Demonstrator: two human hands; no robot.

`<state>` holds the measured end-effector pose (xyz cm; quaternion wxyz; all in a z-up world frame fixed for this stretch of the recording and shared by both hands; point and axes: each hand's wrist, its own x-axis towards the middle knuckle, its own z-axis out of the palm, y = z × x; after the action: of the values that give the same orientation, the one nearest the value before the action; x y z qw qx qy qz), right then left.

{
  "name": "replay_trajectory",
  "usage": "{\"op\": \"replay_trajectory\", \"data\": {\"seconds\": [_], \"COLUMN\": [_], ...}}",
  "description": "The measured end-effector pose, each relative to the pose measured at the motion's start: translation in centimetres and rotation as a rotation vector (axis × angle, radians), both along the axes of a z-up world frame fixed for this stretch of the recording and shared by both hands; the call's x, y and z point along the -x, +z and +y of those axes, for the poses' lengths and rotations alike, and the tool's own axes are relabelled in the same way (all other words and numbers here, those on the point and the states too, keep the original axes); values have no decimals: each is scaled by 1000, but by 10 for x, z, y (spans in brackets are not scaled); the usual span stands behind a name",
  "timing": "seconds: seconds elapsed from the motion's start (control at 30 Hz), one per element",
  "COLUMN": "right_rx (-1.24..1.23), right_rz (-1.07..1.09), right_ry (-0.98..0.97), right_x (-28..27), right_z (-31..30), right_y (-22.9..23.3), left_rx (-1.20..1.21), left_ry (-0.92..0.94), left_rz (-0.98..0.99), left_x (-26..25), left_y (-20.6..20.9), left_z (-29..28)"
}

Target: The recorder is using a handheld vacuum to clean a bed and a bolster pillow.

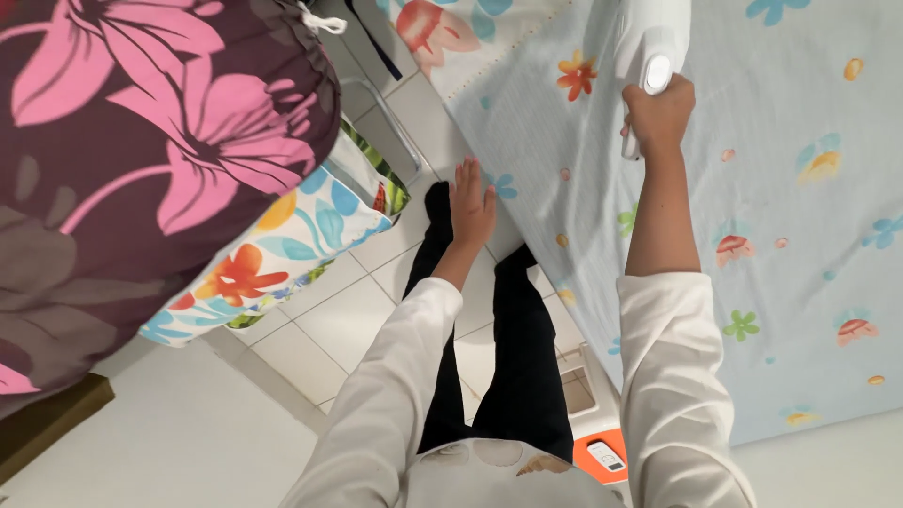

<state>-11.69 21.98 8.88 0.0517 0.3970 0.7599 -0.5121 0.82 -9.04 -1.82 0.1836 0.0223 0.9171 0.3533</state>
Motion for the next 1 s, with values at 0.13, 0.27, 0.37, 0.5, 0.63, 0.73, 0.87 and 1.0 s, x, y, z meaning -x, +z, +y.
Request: {"op": "replay_trajectory", "data": {"seconds": [0.13, 0.27, 0.37, 0.5, 0.63, 0.73, 0.87, 1.0], "right_rx": [39, 59, 38, -12, 193, 177, 187, 377], "right_rz": [-1, -13, -4, 29, -179, -75, -82, -343], "right_ry": [14, 144, 295, 349, 220, 252, 262, 77], "right_x": [15, 9, -7, -31, -58, -86, -124, -167], "right_z": [-39, -105, -165, -222, -234, -231, -229, -228], "right_y": [-24, -38, -45, -24, -9, -16, -13, 5], "left_rx": [10, -26, -23, -32, -47, -15, -6, -62], "left_ry": [-23, -7, 0, 13, 21, -44, -131, -218], "left_rz": [24, 67, 84, 90, 42, 127, 37, 33], "left_x": [36, 73, 88, 87, 71, 48, 22, -6], "left_y": [2, 8, 11, 6, 3, -10, 0, 4], "left_z": [-20, -36, -54, -81, -110, -124, -118, -106]}}
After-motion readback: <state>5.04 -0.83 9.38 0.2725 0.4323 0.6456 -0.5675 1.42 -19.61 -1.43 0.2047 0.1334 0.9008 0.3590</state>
